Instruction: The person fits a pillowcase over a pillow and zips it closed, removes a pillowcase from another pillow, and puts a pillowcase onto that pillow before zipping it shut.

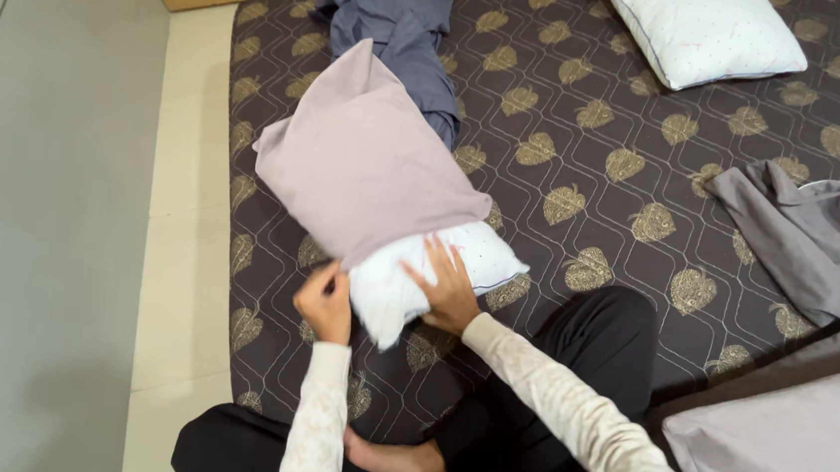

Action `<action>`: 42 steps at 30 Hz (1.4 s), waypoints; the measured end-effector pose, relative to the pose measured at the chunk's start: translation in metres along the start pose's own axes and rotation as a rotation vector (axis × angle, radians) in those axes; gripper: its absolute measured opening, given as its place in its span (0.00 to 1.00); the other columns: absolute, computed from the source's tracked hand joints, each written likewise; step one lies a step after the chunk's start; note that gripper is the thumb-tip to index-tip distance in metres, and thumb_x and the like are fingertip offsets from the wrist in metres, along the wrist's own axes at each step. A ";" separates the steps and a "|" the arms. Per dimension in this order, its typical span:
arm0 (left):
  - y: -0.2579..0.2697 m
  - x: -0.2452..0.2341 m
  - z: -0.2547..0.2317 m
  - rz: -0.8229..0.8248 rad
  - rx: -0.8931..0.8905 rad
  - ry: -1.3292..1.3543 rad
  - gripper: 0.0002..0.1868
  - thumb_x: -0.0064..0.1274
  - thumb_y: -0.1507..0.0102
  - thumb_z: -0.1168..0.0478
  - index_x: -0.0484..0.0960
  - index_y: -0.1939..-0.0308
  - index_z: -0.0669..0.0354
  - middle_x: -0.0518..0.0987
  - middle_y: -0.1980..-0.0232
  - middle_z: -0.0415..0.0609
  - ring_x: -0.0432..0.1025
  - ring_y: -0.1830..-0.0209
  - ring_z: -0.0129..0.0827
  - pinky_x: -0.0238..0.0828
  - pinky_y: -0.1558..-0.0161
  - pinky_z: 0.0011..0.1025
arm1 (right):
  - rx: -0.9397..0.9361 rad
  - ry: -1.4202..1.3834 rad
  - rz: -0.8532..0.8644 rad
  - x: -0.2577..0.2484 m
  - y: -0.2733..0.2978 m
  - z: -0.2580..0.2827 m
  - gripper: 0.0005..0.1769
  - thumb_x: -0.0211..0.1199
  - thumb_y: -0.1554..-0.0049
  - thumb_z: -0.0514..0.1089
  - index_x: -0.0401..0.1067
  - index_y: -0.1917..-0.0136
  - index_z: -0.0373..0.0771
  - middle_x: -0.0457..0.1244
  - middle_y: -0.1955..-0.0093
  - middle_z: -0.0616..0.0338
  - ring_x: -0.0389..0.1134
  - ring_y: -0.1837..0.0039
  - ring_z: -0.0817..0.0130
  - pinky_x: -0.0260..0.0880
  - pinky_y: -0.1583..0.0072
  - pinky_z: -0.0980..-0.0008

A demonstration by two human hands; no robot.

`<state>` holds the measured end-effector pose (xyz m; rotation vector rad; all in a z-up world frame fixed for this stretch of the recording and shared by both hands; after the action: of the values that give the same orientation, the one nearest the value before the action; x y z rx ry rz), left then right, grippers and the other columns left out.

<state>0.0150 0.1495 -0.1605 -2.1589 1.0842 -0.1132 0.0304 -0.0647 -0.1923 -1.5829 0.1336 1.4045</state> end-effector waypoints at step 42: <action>0.092 0.138 -0.101 0.868 0.492 0.049 0.12 0.55 0.48 0.73 0.76 0.61 0.67 0.75 0.61 0.57 0.71 0.58 0.50 0.68 0.54 0.45 | 0.571 -0.124 0.137 0.012 0.077 -0.025 0.16 0.57 0.38 0.47 0.73 0.42 0.35 0.68 0.44 0.45 0.70 0.44 0.48 0.71 0.44 0.55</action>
<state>0.0048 -0.0435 -0.1742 -1.1384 1.7142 -0.0237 0.0028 -0.1157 -0.2493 -1.0277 0.5287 1.4044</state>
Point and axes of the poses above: each hand's wrist, its own y-axis away from the middle knuckle, its own x-axis out of the palm, z = x × y, the point moved 3 cm from there along -y, towards the middle knuckle
